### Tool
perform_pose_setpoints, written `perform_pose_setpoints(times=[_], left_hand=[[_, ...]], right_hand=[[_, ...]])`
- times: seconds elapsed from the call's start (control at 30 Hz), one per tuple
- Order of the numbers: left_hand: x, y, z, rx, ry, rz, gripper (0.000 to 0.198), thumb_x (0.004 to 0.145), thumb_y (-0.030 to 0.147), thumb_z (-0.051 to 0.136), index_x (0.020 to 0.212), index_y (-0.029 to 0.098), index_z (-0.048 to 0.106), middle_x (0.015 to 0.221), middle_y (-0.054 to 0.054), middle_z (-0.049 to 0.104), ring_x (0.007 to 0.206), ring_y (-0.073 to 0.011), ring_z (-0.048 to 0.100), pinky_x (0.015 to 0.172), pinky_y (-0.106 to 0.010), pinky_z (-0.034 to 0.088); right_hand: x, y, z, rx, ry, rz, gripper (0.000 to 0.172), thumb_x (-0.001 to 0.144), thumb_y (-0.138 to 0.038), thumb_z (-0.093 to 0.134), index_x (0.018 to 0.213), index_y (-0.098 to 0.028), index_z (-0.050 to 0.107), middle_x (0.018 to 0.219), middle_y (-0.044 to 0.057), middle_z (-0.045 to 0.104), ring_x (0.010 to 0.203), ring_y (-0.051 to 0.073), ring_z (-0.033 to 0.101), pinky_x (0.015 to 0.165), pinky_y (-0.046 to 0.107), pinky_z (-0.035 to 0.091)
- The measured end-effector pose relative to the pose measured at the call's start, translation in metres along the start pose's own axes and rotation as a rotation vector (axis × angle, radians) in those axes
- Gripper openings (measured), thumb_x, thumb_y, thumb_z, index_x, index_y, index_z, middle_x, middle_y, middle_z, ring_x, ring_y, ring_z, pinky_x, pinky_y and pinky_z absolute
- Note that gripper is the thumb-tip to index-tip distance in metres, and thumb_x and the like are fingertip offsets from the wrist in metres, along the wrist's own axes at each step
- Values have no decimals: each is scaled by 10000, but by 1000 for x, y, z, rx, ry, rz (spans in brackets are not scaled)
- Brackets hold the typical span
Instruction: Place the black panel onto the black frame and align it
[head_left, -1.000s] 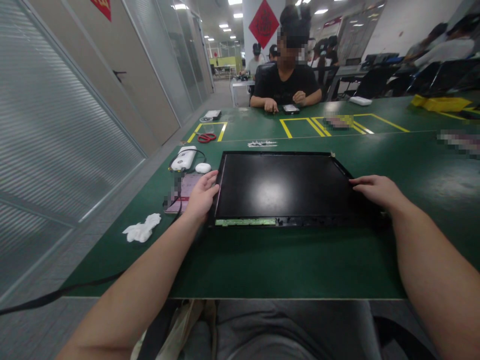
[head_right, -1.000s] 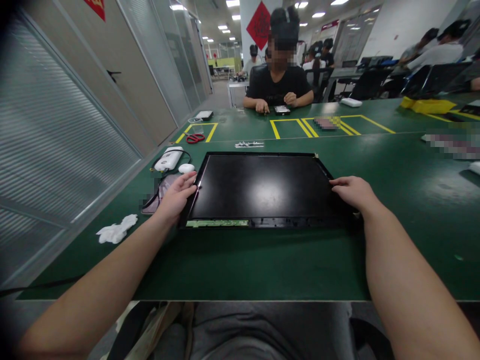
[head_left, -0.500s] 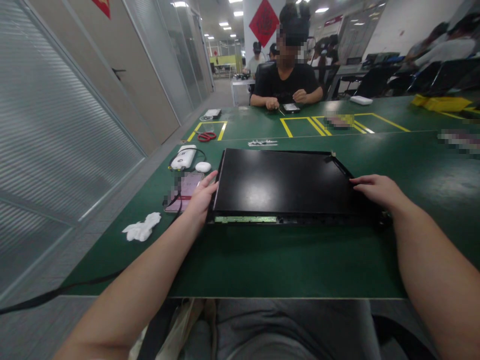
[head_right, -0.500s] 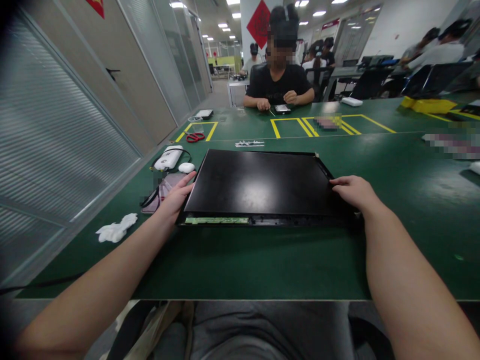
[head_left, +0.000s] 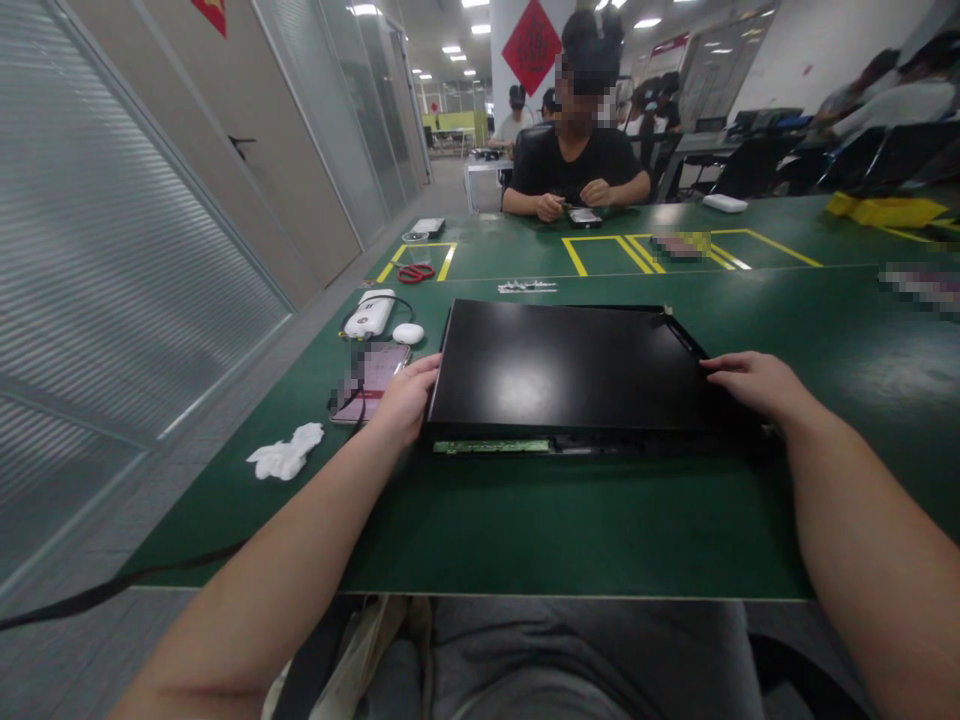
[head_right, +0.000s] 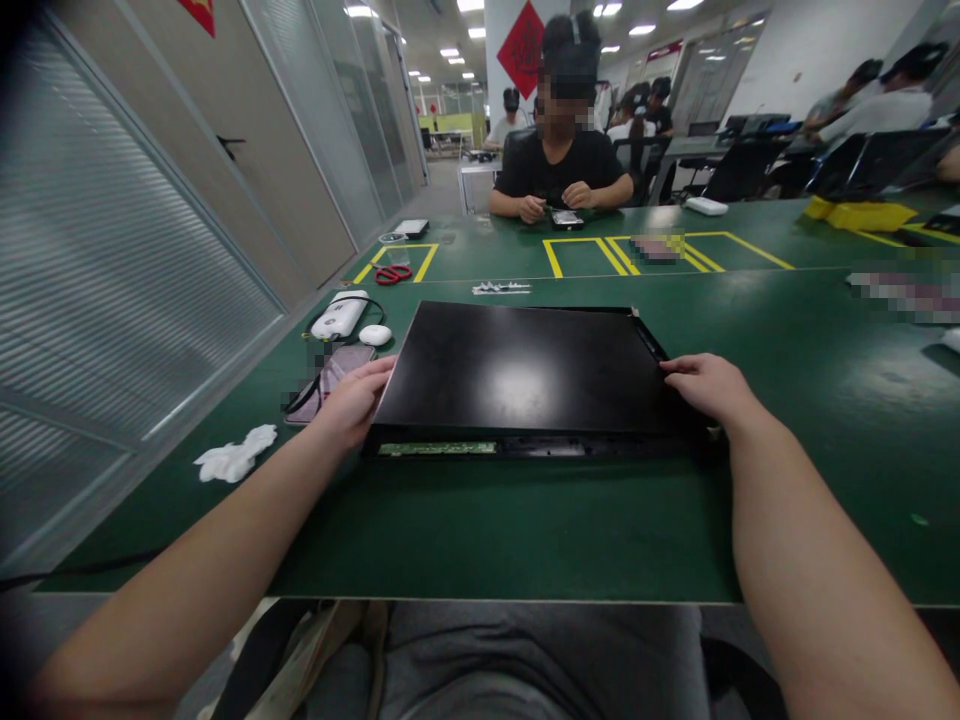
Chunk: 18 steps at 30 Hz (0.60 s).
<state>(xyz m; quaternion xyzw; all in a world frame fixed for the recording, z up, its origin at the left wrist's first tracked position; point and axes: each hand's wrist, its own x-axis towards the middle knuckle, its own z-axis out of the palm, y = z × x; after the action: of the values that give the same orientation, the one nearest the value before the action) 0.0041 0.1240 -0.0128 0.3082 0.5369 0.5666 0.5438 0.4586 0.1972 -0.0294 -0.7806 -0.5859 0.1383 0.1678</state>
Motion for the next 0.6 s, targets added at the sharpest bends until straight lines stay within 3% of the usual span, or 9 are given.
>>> perform_pose_setpoints(times=[0.1, 0.23, 0.43, 0.6], left_hand=[[1, 0, 1, -39, -3, 11, 359, 699, 68, 614, 1024, 117, 759, 850, -71, 788, 818, -229, 749, 683, -307, 603], [0, -2, 1, -44, 32, 36, 262, 770, 233, 640, 982, 128, 754, 858, -84, 782, 932, -266, 738, 813, -373, 607], [-5, -7, -4, 113, -128, 115, 532, 537, 294, 897, 1023, 158, 729, 976, -77, 782, 996, -278, 716, 907, -392, 564], [-3, -9, -7, 149, -124, 105, 554, 524, 279, 901, 1036, 157, 729, 974, -81, 784, 996, -286, 718, 910, -412, 562]], right_hand=[[-1, -2, 0, -19, -4, -4, 341, 747, -258, 633, 1042, -215, 798, 931, 69, 757, 874, 227, 672, 833, 335, 512], [0, -1, -1, -38, -11, 0, 345, 757, -262, 631, 1057, -216, 795, 933, 69, 753, 875, 227, 668, 834, 335, 507], [4, 3, 1, -25, -17, -33, 328, 746, -253, 630, 1026, -212, 795, 985, 69, 759, 923, 230, 672, 870, 339, 498], [4, 4, 2, -31, -6, -42, 320, 738, -263, 641, 1013, -221, 798, 935, 64, 761, 882, 238, 679, 833, 352, 512]])
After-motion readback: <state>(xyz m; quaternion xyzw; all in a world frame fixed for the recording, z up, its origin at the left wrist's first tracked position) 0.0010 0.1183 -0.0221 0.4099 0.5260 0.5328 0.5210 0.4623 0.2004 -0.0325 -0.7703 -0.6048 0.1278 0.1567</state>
